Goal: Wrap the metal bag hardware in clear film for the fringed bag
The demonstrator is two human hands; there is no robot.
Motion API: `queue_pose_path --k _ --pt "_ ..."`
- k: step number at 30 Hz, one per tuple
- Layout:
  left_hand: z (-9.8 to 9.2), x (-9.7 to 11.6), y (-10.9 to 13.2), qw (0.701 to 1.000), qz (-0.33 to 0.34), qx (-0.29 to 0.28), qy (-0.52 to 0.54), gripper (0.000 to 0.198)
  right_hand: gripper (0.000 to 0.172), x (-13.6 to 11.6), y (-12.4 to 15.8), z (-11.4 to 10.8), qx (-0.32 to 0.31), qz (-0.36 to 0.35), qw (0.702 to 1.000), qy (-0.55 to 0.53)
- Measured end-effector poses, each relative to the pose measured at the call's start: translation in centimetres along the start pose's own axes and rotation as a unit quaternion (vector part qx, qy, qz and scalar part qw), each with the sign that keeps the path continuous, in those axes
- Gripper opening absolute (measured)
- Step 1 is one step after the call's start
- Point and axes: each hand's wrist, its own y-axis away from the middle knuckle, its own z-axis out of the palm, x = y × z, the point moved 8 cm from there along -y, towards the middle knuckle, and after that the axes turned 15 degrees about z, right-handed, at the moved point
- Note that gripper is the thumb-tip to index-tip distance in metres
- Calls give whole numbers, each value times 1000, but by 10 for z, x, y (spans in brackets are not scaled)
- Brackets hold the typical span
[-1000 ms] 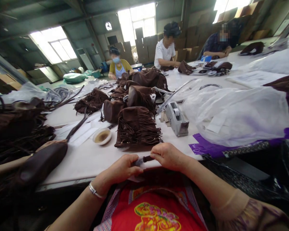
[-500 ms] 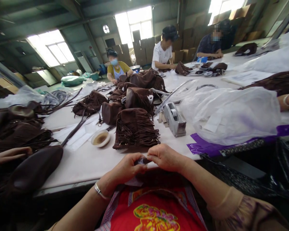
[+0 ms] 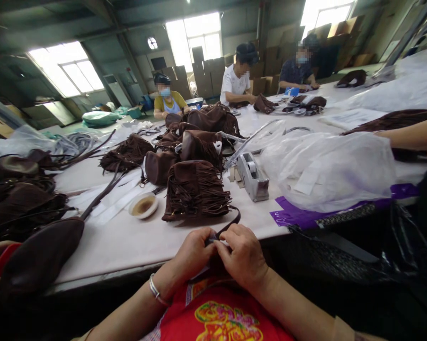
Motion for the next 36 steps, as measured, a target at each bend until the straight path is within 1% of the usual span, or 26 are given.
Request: queue_pose_path --k 3,7,9,11,14,17,19,21,24,26,28,30,31,32,34,36 --pt "8 8 -1 1000 18 5 -13 12 11 6 1 7 -6 34 999 -2" --pt "12 21 -1 999 48 7 -13 16 17 16 -2 11 -51 86 991 -91" --pt "13 23 1 999 45 5 -2 17 18 16 -1 12 -61 88 987 -122" --pt "15 19 2 999 36 3 15 19 17 14 0 10 -37 57 992 -110" --pt "18 7 -2 998 45 7 36 20 13 9 0 7 42 -18 999 -26" --pt "23 -3 -12 995 77 7 64 20 10 4 -2 3 121 -74 989 45" --pt "24 -5 -16 993 84 7 80 18 9 3 -4 -1 140 -82 986 41" --pt "20 0 -16 993 79 12 89 18 10 3 -4 -4 129 -57 990 12" --pt "11 14 -10 994 57 27 91 17 13 5 -3 -6 88 6 996 -9" --pt "6 20 -6 995 39 32 89 15 12 7 -2 -5 40 44 998 -30" --pt "5 23 -3 995 33 37 91 14 4 9 -4 -1 -26 78 994 -71" --pt "6 22 0 994 38 41 90 15 8 13 -5 3 -74 112 986 -101" --pt "6 21 1 995 41 43 85 15 7 14 -6 5 -88 127 982 -111" --pt "6 20 2 995 45 47 79 16 4 15 -7 6 -95 138 979 -117" --pt "5 20 5 995 53 55 65 17 11 14 -7 7 -97 148 976 -124" --pt "3 20 6 995 61 62 54 18 16 12 -6 8 -86 140 980 -114"
